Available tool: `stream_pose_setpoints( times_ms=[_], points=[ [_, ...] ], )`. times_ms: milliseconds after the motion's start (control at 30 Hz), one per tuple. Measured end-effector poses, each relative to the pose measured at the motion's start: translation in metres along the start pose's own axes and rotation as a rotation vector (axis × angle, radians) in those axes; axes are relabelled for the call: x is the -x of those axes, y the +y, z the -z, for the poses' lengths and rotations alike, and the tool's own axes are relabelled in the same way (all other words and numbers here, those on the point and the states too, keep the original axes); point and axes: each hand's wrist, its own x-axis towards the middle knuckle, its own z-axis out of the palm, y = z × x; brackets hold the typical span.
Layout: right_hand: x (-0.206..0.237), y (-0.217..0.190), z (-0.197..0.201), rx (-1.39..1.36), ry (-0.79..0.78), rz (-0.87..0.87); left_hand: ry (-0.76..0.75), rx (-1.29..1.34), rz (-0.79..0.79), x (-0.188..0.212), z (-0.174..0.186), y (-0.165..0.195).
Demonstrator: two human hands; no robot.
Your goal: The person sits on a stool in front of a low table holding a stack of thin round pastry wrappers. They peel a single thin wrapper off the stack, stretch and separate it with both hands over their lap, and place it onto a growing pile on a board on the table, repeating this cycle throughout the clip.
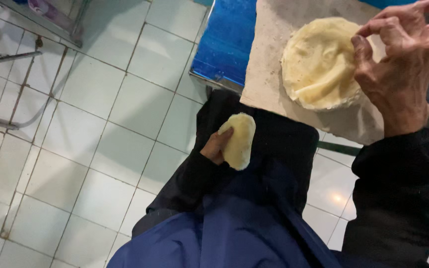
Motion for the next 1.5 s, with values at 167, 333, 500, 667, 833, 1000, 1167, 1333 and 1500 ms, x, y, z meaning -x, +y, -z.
stream_pose_setpoints(
  times_ms=[167,333,500,667,833,1000,1167,1333,1500],
  points=[
    [-0.014,-0.008,0.01,-0.268,-0.025,-0.137,0.088,-0.036,0.011,0.002,-0.005,0.0],
    [-0.034,-0.01,0.024,-0.54,-0.102,-0.172,0.018,0.015,0.031,0.001,-0.002,0.001],
    [-0.038,-0.013,0.034,-0.452,-0.286,-0.237,-0.024,0.027,-0.001,0.001,-0.001,0.001],
    [-0.042,-0.02,0.055,-0.593,-0.325,-0.351,0.003,0.009,-0.008,0.004,-0.002,0.001],
    [-0.05,-0.023,0.06,-0.992,-0.372,-0.564,0.009,0.006,-0.013,0.006,-0.005,0.001],
    [-0.04,-0.02,0.049,-0.775,-0.399,-0.623,0.027,-0.01,-0.004,0.004,-0.002,0.002],
    [-0.04,-0.016,0.045,-0.624,-0.467,-0.506,0.022,-0.025,0.001,0.004,-0.001,-0.002],
    [-0.032,-0.034,0.072,-0.36,-0.313,-0.203,0.075,-0.172,0.047,0.013,-0.006,-0.002],
    [-0.005,-0.053,0.113,-0.801,-0.241,-0.446,-0.083,-0.623,-0.093,0.048,0.006,0.017]
  ],
)
